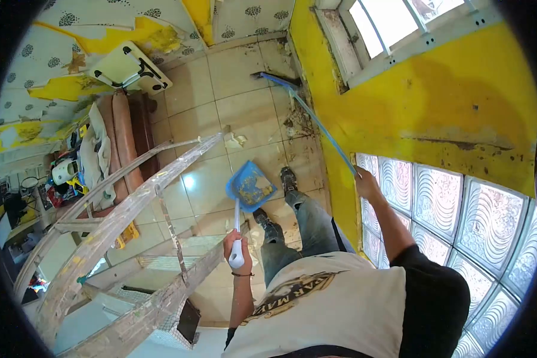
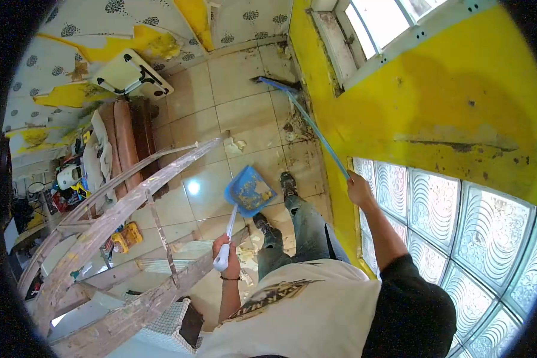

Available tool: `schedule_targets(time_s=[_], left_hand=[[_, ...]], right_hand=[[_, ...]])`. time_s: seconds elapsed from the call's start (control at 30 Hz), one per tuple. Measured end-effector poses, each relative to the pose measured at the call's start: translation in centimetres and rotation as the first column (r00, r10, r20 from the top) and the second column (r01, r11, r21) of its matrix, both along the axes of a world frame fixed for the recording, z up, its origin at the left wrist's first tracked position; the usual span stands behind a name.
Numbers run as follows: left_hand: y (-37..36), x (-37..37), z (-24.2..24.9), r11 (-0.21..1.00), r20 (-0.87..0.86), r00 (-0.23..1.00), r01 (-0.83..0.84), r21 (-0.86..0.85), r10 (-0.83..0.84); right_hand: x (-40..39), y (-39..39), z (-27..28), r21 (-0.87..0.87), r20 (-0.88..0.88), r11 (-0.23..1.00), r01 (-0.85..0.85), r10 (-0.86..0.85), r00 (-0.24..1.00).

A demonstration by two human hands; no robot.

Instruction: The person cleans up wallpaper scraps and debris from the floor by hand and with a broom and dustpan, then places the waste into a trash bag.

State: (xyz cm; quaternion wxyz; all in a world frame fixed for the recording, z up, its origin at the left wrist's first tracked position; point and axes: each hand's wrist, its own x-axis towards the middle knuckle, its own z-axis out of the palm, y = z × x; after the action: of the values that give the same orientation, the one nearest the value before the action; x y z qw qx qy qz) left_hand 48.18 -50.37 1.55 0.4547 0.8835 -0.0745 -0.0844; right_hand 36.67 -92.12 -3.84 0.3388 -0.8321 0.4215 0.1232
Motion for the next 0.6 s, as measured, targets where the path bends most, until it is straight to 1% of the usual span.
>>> schedule_targets(time_s=[0.03,0.07,0.1,0.13,0.17,0.2,0.23,0.27,0.3,0.33,0.37,0.4,0.43,0.5,0.53,0.57,0.6], left_hand=[[0.0,0.1,-0.2,0.999,-0.036,0.999,-0.009,-0.038,0.008],[0.0,0.2,-0.4,0.997,-0.074,0.997,-0.017,-0.072,0.012],[-0.2,0.0,-0.7,0.996,-0.063,0.998,-0.014,-0.093,0.008],[-0.1,-0.1,-0.8,0.996,-0.068,0.998,-0.011,-0.088,0.005],[-0.2,-0.2,-0.9,0.994,-0.028,0.999,0.036,-0.103,-0.040],[-0.3,-0.1,-1.2,0.990,0.013,0.997,0.082,-0.114,-0.081],[-0.5,-0.1,-0.6,0.991,0.023,0.995,0.096,-0.095,-0.094],[-0.5,-0.2,-0.3,0.993,0.012,0.996,0.092,-0.077,-0.091],[-0.4,-0.2,-0.2,0.994,0.015,0.996,0.094,-0.048,-0.093],[-0.2,-0.1,-0.1,0.995,0.016,0.995,0.097,-0.016,-0.097],[0.0,-0.1,0.1,0.995,-0.007,0.995,0.098,0.007,-0.098],[0.2,-0.2,0.4,0.996,-0.043,0.996,0.077,0.039,-0.075],[0.0,0.0,0.3,0.997,-0.062,0.997,0.049,0.053,-0.045],[0.6,-0.1,-0.1,0.998,-0.045,0.997,0.058,0.025,-0.057],[0.7,0.2,-0.6,0.997,-0.009,0.997,0.072,-0.007,-0.072],[0.9,0.3,-0.9,0.996,0.031,0.996,0.087,-0.020,-0.087],[1.1,0.5,-0.9,0.996,0.035,0.996,0.088,-0.031,-0.087]], right_hand=[[0.5,-0.3,0.5,-0.003,-0.005,1.000,-0.003,0.003,1.000],[1.4,-0.8,0.7,-0.069,0.035,0.996,-0.048,0.050,0.998],[2.9,-1.5,0.5,-0.134,0.073,0.987,-0.088,0.099,0.992],[6.4,-3.3,-1.3,-0.173,0.024,0.980,-0.101,0.107,0.994],[10.3,-4.6,-2.0,-0.275,0.010,0.945,-0.177,0.187,0.982],[14.8,-6.3,-3.6,-0.281,-0.083,0.936,-0.214,0.198,0.977],[19.1,-7.2,-4.1,-0.255,-0.060,0.957,-0.141,0.130,0.990],[22.0,-9.2,-7.6,-0.289,-0.087,0.942,-0.173,0.154,0.984],[24.6,-11.7,-11.3,-0.282,-0.166,0.935,-0.216,0.174,0.971],[25.4,-12.8,-14.2,-0.268,-0.244,0.928,-0.259,0.195,0.950],[24.0,-11.8,-14.8,-0.240,-0.258,0.934,-0.263,0.200,0.945],[21.9,-10.6,-13.9,-0.007,-0.234,1.000,-0.014,0.012,0.972],[20.7,-10.1,-12.8,0.205,-0.241,0.951,0.233,-0.182,0.953],[12.3,-9.9,-19.2,0.311,-0.334,0.934,0.175,-0.065,0.940],[10.1,-4.8,-10.7,0.419,-0.255,0.814,0.402,-0.320,0.913],[2.5,-6.7,-19.3,0.073,-0.187,0.889,-0.453,0.458,0.869],[-2.9,-4.8,-20.4,0.301,-0.233,0.947,0.111,-0.040,0.972]])
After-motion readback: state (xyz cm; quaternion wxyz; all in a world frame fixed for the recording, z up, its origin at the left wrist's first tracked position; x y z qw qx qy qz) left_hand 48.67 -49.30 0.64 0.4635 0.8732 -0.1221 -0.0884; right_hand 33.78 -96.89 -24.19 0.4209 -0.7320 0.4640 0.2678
